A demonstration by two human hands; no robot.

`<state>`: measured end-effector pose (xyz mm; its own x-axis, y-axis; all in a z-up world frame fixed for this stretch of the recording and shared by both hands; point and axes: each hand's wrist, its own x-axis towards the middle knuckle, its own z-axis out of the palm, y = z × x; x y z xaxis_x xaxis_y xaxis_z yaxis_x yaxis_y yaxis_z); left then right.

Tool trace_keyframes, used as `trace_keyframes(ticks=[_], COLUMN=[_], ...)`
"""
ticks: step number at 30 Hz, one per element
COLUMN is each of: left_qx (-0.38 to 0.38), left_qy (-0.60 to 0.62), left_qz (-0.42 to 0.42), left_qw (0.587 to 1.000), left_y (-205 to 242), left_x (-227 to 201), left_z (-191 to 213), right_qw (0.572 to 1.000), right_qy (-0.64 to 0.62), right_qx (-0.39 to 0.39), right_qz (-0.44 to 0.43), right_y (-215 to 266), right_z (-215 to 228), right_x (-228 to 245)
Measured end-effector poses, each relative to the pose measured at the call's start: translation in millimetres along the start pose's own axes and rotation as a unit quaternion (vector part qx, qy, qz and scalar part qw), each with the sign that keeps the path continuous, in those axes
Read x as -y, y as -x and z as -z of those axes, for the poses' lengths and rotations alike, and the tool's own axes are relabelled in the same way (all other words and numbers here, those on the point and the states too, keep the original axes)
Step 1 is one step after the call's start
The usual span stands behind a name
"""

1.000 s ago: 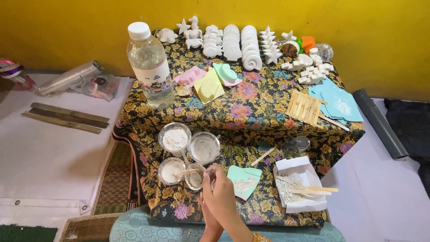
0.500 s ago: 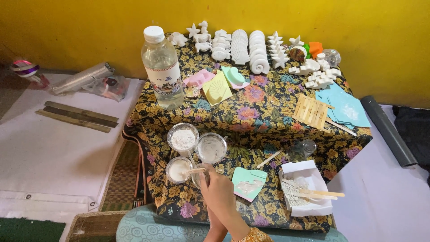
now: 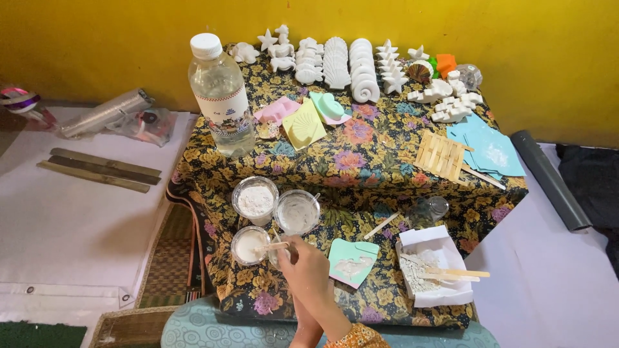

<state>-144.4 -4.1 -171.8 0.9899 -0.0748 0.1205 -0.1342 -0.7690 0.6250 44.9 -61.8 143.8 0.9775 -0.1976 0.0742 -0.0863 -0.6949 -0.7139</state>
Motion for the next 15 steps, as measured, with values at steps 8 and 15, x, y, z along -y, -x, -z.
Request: trace_keyframes(ticks=[8,15], left_qx=[0.003,0.033], left_qy=[-0.006,0.028], left_qz=[-0.001,0.034], left_qw=[1.000,0.998], left_y=[-121.9,-180.9], left_x=[-43.5,-159.7], left_z=[11.9,150.4], right_qw=[0.975,0.948], right_qy=[-0.172,-0.225], right_qx=[-0.101,-0.207], right_qz=[0.094,0.083], right_y=[21.8,46.3], right_z=[17.5,73.7], right_x=[-23.7,-87.8])
